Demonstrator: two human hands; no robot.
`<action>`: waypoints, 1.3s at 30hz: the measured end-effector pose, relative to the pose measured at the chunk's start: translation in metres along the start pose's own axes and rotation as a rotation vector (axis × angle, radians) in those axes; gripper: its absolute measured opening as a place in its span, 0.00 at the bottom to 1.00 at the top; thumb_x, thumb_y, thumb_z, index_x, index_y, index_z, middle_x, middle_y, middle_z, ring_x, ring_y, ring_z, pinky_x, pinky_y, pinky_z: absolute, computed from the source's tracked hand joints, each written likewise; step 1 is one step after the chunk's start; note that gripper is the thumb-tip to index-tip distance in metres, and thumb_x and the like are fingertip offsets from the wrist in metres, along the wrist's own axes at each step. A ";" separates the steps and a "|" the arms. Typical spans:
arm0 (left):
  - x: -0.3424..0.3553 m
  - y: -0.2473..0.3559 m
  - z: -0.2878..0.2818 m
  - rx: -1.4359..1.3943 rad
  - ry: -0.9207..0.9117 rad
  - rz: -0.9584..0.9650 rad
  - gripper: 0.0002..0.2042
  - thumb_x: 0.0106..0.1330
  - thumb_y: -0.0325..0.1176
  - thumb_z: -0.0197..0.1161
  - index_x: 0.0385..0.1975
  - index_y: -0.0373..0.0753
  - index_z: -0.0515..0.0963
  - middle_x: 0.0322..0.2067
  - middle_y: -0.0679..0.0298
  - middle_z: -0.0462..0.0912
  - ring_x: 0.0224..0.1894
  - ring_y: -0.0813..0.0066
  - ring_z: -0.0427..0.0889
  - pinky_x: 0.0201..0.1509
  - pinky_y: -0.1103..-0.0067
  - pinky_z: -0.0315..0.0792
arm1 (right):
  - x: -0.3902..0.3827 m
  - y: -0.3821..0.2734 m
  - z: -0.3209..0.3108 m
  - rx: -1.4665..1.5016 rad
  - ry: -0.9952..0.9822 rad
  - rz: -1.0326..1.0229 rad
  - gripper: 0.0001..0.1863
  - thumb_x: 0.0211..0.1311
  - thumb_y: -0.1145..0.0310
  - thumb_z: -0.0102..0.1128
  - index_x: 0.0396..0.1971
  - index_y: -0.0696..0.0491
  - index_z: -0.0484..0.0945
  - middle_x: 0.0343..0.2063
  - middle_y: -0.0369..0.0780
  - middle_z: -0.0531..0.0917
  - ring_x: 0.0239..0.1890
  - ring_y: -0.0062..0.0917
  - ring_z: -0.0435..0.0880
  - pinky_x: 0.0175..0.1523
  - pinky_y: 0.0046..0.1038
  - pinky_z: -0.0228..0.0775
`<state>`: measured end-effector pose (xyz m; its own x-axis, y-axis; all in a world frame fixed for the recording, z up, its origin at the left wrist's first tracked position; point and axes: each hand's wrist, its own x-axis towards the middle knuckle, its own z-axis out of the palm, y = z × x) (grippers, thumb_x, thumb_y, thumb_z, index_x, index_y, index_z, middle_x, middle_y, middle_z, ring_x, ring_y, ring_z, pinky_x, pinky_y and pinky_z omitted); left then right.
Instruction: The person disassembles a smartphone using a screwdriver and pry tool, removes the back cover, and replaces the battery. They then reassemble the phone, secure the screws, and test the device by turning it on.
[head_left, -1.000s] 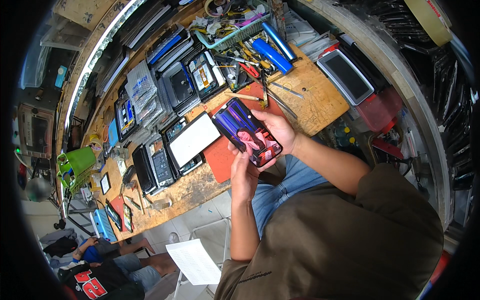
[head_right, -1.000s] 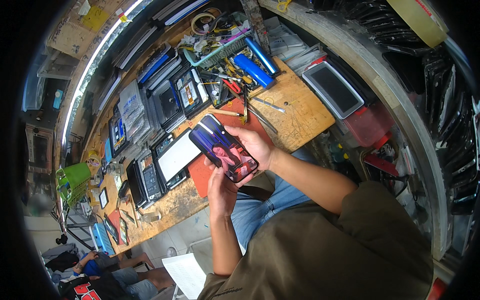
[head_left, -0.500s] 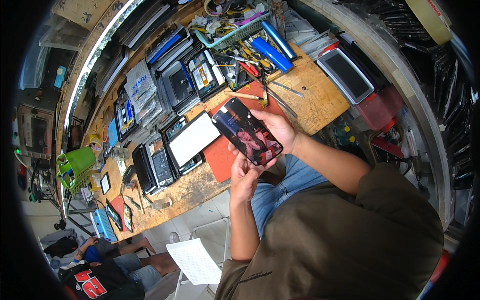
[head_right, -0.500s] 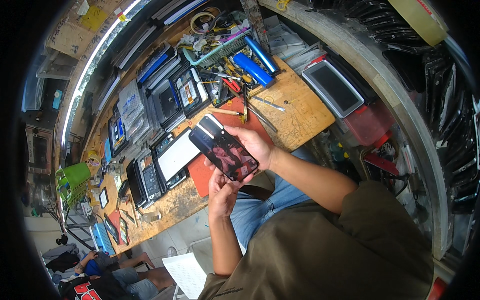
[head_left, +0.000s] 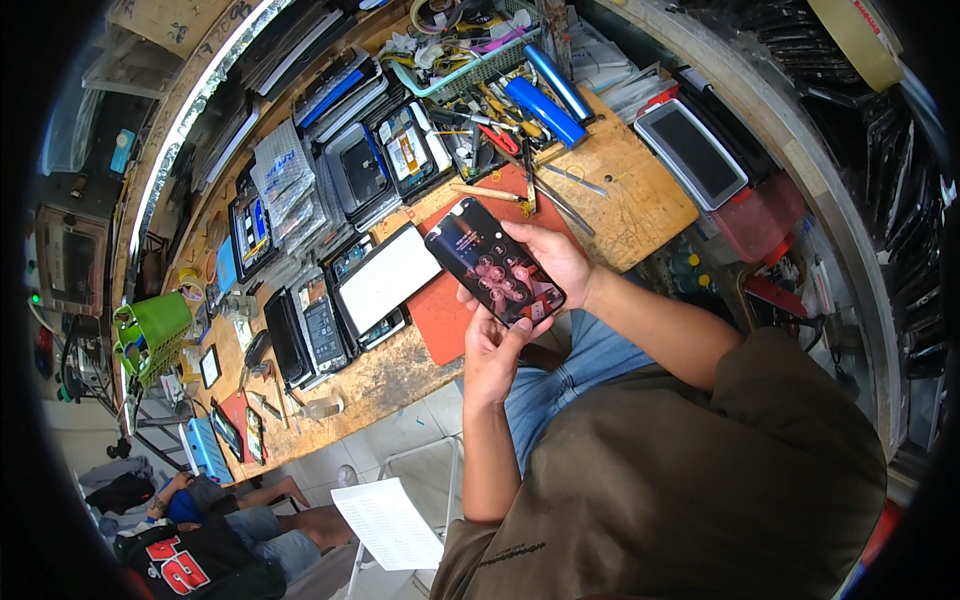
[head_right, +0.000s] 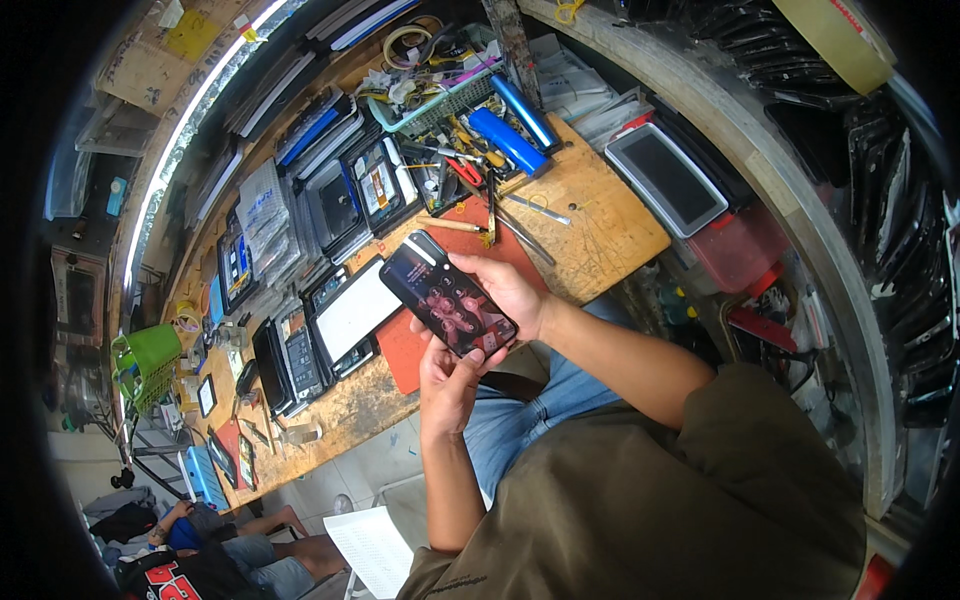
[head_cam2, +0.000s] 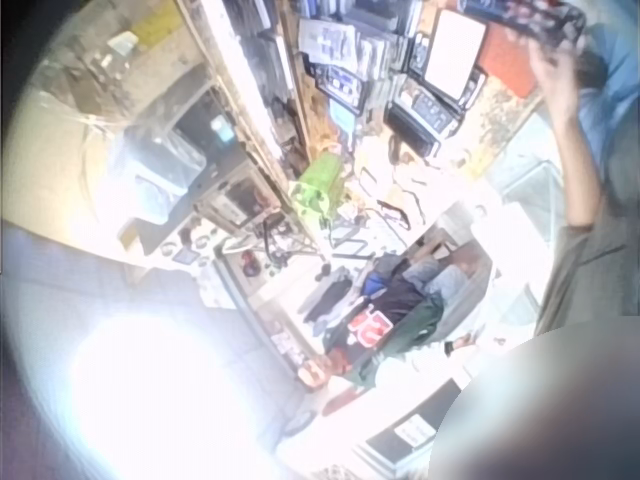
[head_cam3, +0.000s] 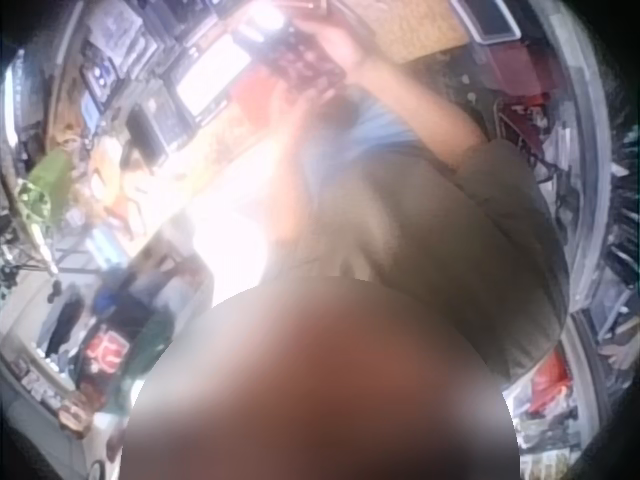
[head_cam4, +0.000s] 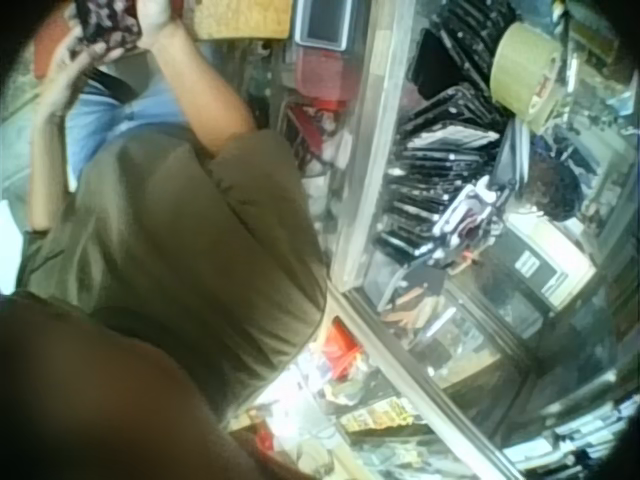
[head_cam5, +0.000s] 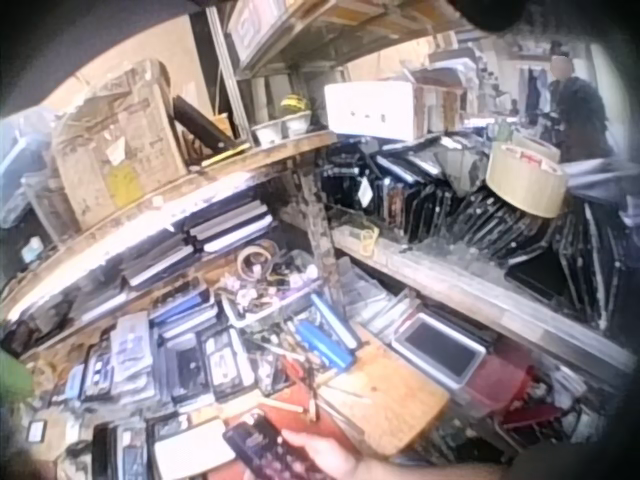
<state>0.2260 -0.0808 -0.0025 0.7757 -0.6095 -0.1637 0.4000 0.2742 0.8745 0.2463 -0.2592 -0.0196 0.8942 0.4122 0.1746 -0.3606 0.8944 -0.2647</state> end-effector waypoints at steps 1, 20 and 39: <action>0.000 0.000 0.000 0.030 -0.018 0.007 0.24 0.72 0.21 0.61 0.67 0.32 0.67 0.59 0.54 0.81 0.60 0.61 0.85 0.63 0.63 0.84 | 0.000 -0.001 0.000 -0.007 0.001 0.001 0.36 0.83 0.45 0.36 0.70 0.61 0.68 0.58 0.61 0.81 0.53 0.46 0.89 0.60 0.44 0.82; 0.041 0.012 -0.026 -0.550 -0.082 0.161 0.34 0.84 0.58 0.33 0.74 0.34 0.64 0.66 0.44 0.76 0.67 0.47 0.78 0.72 0.55 0.73 | -0.015 -0.014 0.040 -2.045 0.440 -0.754 0.20 0.69 0.69 0.57 0.57 0.59 0.81 0.57 0.51 0.79 0.60 0.43 0.77 0.65 0.40 0.69; 0.034 0.001 -0.032 -0.553 0.018 0.149 0.30 0.85 0.54 0.36 0.75 0.39 0.64 0.67 0.52 0.77 0.67 0.52 0.78 0.72 0.59 0.73 | -0.011 -0.006 0.051 -2.409 0.186 -0.625 0.29 0.62 0.60 0.65 0.64 0.51 0.79 0.69 0.53 0.68 0.72 0.49 0.63 0.74 0.56 0.51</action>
<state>0.2688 -0.0776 -0.0214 0.8497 -0.5227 -0.0690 0.4777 0.7078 0.5204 0.2251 -0.2604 0.0289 0.7820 0.1789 0.5970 0.4663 -0.8034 -0.3701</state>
